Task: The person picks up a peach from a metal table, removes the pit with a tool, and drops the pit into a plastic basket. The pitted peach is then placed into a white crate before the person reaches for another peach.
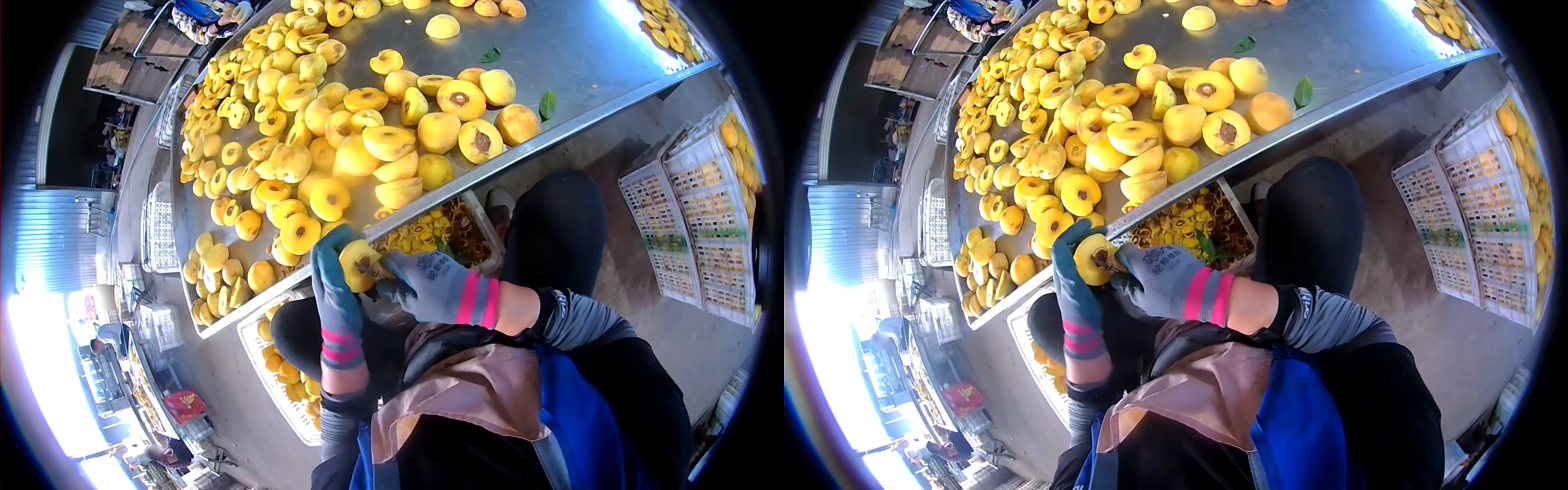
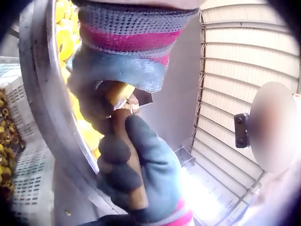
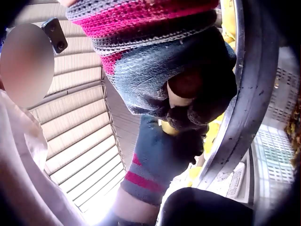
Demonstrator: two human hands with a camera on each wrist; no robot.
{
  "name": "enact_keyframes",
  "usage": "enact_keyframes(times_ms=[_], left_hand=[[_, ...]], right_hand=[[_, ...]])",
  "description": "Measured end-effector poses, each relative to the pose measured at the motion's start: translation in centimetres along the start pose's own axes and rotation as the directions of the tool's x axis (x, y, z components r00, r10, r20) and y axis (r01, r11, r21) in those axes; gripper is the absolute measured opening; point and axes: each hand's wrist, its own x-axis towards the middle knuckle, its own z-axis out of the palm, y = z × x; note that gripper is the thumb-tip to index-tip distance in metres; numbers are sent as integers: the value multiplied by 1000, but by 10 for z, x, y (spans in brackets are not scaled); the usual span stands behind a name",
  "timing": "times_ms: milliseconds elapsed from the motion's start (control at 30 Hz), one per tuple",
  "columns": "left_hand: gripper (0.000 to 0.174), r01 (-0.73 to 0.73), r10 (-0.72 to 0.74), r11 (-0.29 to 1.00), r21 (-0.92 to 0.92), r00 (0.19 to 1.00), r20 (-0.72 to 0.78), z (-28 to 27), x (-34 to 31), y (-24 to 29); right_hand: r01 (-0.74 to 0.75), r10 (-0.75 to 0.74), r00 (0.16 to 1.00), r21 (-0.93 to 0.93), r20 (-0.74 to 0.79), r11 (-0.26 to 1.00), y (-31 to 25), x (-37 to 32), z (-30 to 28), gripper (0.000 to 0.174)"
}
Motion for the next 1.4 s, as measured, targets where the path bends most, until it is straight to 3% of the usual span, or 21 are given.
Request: enact_keyframes(times_ms=[100,200,333,367,467,533,767,867,967,1067,1167,1267,1333,1367,1400], left_hand=[[38,-127,144,983,134,982,-126,10,-15,-5],[37,-112,130,980,163,987,-99,6,-18,-6],[37,-272,298,922,274,953,-55,7,-17,-7],[37,-216,240,936,278,969,-56,7,-17,-7],[39,-63,73,970,237,997,-35,4,-14,-8],[40,22,-24,990,140,1000,16,-3,-12,-14],[42,-179,173,960,218,984,44,-1,-13,-14],[42,8,-11,995,101,1000,29,1,-13,-12],[43,67,-67,998,-8,996,53,-1,-12,-13],[42,-43,42,999,-5,989,-140,9,-18,-22],[34,3,10,992,124,994,-106,9,-18,-18],[30,-21,31,962,274,999,-33,9,-17,-10],[30,-85,71,955,284,996,61,8,-20,-6],[43,-195,176,952,237,979,100,8,-18,-15],[44,-147,136,976,158,988,78,8,-18,-19]], right_hand=[[-4,1,999,81,41,997,-1,0,2,27],[-19,4,995,156,98,988,4,1,2,27],[-45,-3,989,319,148,947,6,3,-6,27],[-63,3,984,333,177,941,5,3,-9,27],[-88,76,975,45,208,995,-1,0,-11,27],[-69,57,976,48,211,996,2,-3,-11,33],[-12,-46,987,351,155,936,12,0,-6,25],[-40,11,973,122,231,992,11,-5,-2,23],[-140,97,951,128,294,982,5,-4,-6,23],[-132,7,970,507,242,852,8,4,-9,33],[-9,-24,988,214,152,977,17,-1,1,31],[-84,88,990,-45,110,995,9,-12,1,29],[-72,28,987,281,157,957,17,-9,-1,29],[-68,-10,985,435,173,898,21,-6,-1,29],[-173,45,966,508,253,844,23,-7,-2,30]])
